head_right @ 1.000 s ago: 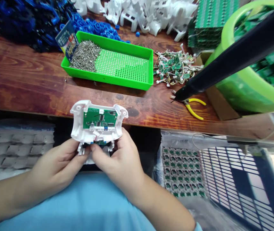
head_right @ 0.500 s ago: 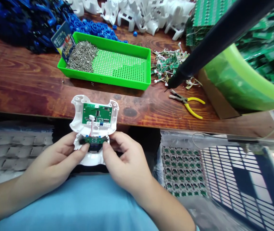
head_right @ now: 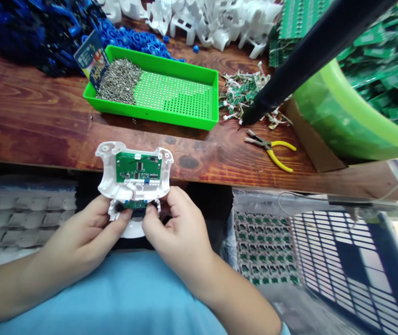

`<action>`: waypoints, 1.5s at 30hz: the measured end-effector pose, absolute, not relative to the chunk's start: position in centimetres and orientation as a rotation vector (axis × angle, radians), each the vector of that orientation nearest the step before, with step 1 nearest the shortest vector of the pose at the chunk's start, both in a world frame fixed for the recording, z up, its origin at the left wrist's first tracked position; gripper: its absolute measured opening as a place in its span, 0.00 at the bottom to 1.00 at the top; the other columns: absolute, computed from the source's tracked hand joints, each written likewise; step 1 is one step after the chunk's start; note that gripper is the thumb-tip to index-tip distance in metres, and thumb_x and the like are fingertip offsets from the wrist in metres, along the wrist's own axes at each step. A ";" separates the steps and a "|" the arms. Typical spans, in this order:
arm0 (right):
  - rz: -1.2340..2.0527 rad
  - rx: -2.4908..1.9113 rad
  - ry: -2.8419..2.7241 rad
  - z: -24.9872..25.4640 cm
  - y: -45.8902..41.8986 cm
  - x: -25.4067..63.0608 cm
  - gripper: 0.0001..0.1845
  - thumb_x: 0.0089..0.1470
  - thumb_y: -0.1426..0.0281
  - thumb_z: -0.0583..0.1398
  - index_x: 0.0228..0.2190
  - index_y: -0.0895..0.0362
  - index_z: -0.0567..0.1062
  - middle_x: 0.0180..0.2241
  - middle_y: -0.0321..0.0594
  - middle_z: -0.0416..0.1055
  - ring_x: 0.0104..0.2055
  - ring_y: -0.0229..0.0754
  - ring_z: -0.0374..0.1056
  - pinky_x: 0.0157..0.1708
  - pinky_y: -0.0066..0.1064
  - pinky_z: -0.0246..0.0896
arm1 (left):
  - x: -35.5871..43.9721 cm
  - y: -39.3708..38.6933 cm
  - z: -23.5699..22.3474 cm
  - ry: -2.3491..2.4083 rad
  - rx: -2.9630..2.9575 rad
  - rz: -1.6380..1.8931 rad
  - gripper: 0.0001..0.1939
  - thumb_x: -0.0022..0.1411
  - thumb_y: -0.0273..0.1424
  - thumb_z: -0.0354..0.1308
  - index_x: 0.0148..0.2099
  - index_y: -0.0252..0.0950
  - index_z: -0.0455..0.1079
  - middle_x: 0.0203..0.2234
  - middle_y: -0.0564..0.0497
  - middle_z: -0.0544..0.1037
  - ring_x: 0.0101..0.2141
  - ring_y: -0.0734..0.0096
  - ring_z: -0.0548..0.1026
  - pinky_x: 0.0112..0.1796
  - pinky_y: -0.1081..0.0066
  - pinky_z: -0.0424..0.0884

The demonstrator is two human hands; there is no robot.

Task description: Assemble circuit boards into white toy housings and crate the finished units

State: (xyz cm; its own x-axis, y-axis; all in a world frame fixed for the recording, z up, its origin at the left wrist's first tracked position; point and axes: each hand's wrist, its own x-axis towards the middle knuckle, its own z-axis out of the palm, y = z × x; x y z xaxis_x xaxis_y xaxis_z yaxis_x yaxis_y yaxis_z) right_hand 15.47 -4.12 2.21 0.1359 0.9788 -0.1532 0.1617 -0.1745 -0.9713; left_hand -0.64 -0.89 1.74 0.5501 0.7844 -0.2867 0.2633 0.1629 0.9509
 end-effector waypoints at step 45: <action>1.213 -1.363 -1.094 2.4 -3.1 15.7 0.10 0.52 0.71 0.57 0.38 0.55 0.72 0.33 0.38 0.72 0.33 0.38 0.69 0.35 0.29 0.67 | 0.1 1.1 2.0 0.778 1.128 0.615 0.22 0.64 0.33 0.56 0.59 0.37 0.60 0.55 0.44 0.71 0.51 0.61 0.72 0.49 0.71 0.68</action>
State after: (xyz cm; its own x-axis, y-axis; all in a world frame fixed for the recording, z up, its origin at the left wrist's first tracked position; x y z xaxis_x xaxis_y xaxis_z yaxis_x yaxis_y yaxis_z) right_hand 15.68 -3.07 2.37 0.0993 0.9876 -0.1214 0.0195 -0.1239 -0.9921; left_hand 0.08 1.06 2.03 0.5944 0.7705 -0.2303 -0.0461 0.3185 0.9468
